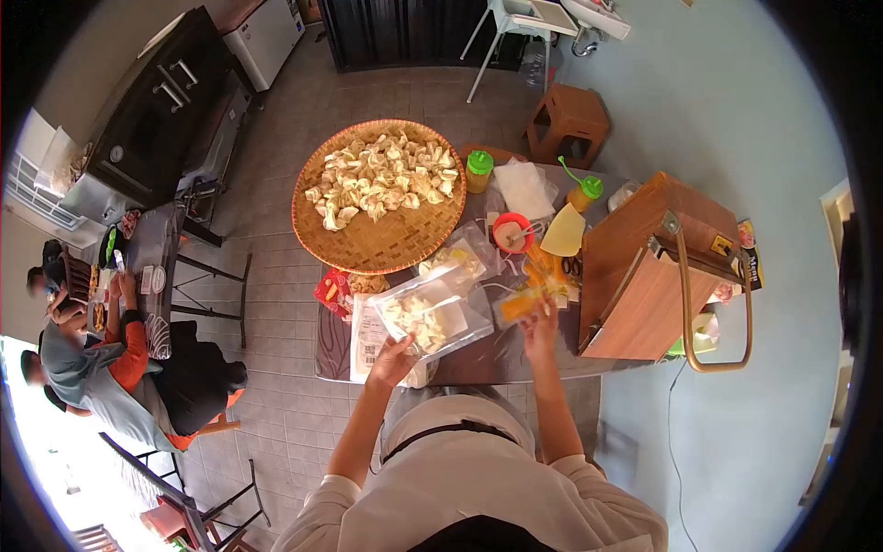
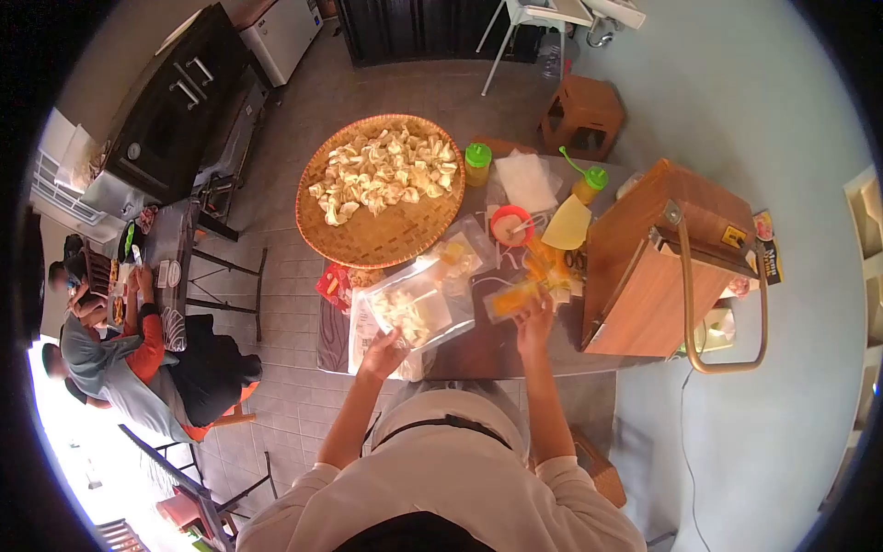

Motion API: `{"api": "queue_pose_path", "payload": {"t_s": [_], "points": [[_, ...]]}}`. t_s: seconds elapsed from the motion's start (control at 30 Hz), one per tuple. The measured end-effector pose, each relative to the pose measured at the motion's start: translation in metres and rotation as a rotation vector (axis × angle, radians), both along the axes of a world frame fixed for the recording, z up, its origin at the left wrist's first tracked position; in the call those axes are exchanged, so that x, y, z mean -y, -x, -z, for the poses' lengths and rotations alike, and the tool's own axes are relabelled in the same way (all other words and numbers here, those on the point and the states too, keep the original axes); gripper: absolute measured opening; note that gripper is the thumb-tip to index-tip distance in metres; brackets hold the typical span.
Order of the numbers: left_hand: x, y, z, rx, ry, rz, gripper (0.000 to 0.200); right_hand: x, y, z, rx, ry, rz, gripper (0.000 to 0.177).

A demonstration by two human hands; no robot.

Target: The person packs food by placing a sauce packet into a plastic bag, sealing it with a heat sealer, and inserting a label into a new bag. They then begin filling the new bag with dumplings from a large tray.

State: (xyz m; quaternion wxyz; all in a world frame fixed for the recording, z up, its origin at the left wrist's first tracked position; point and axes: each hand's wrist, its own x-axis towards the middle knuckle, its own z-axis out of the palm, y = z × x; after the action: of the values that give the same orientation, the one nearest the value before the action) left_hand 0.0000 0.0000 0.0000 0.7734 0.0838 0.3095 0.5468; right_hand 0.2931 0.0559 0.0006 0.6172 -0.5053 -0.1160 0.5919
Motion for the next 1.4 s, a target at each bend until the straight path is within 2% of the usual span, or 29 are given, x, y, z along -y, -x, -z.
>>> {"api": "queue_pose_path", "payload": {"t_s": [0.07,0.23,0.3,0.33,0.4,0.43,0.5,0.53,0.6,0.7,0.83,0.9,1.03,1.1,1.13,1.2,1.33,1.4], "points": [[-0.004,-0.005,0.001,-0.01,0.026,0.052,0.047,-0.008,-0.007,-0.033,0.018,-0.118,0.022,0.037],[-0.02,-0.02,-0.026,-0.041,-0.006,0.102,0.044,-0.019,0.0,-0.132,0.124,-0.233,-0.051,0.037],[-0.023,-0.023,-0.037,-0.13,-0.055,0.148,0.042,-0.017,0.007,-0.148,0.383,-0.318,-0.113,0.036],[-0.024,-0.024,-0.038,-0.129,-0.057,0.148,0.042,-0.016,0.006,-0.148,0.384,-0.319,-0.112,0.036],[-0.026,-0.029,-0.043,-0.114,-0.107,0.163,0.039,-0.012,0.001,-0.15,0.779,-0.283,-0.392,0.028],[-0.027,-0.033,-0.047,-0.11,-0.11,0.161,0.039,-0.01,0.001,-0.154,0.783,-0.286,-0.393,0.028],[-0.028,-0.035,-0.055,-0.104,-0.122,0.15,0.041,-0.006,0.004,-0.164,0.799,-0.213,-0.593,0.016],[-0.027,-0.036,-0.055,-0.099,-0.119,0.147,0.041,-0.006,0.002,-0.164,0.802,-0.209,-0.598,0.016],[-0.028,-0.036,-0.059,-0.107,-0.151,0.227,0.04,-0.008,-0.003,-0.163,0.894,-0.255,-0.778,0.017],[-0.029,-0.038,-0.072,-0.185,-0.145,0.319,0.041,-0.013,-0.004,-0.17,0.84,-0.172,-0.9,0.018],[-0.029,-0.039,-0.073,-0.158,-0.095,0.343,0.042,-0.014,0.002,-0.165,0.863,-0.2,-0.879,0.02],[-0.029,-0.039,-0.07,-0.187,-0.086,0.392,0.043,-0.011,0.004,-0.169,0.817,-0.276,-0.955,0.022],[-0.026,-0.038,-0.078,-0.158,-0.026,0.441,0.045,-0.011,0.004,-0.17,0.844,-0.222,-1.074,0.024],[-0.026,-0.036,-0.072,-0.178,-0.036,0.466,0.048,-0.01,0.005,-0.171,1.05,-0.262,-1.045,0.027],[-0.026,-0.036,-0.07,-0.179,-0.035,0.465,0.048,-0.009,0.004,-0.17,1.049,-0.263,-1.045,0.027],[-0.027,-0.036,-0.07,-0.23,-0.018,0.486,0.05,-0.007,0.001,-0.165,0.822,-0.175,-1.033,0.029],[-0.023,-0.036,-0.078,-0.187,0.002,0.53,0.051,-0.001,0.007,-0.164,0.758,-0.146,-1.057,0.03],[-0.023,-0.037,-0.081,-0.242,0.001,0.553,0.049,0.003,0.014,-0.169,1.242,-0.213,-1.059,0.033]]}}
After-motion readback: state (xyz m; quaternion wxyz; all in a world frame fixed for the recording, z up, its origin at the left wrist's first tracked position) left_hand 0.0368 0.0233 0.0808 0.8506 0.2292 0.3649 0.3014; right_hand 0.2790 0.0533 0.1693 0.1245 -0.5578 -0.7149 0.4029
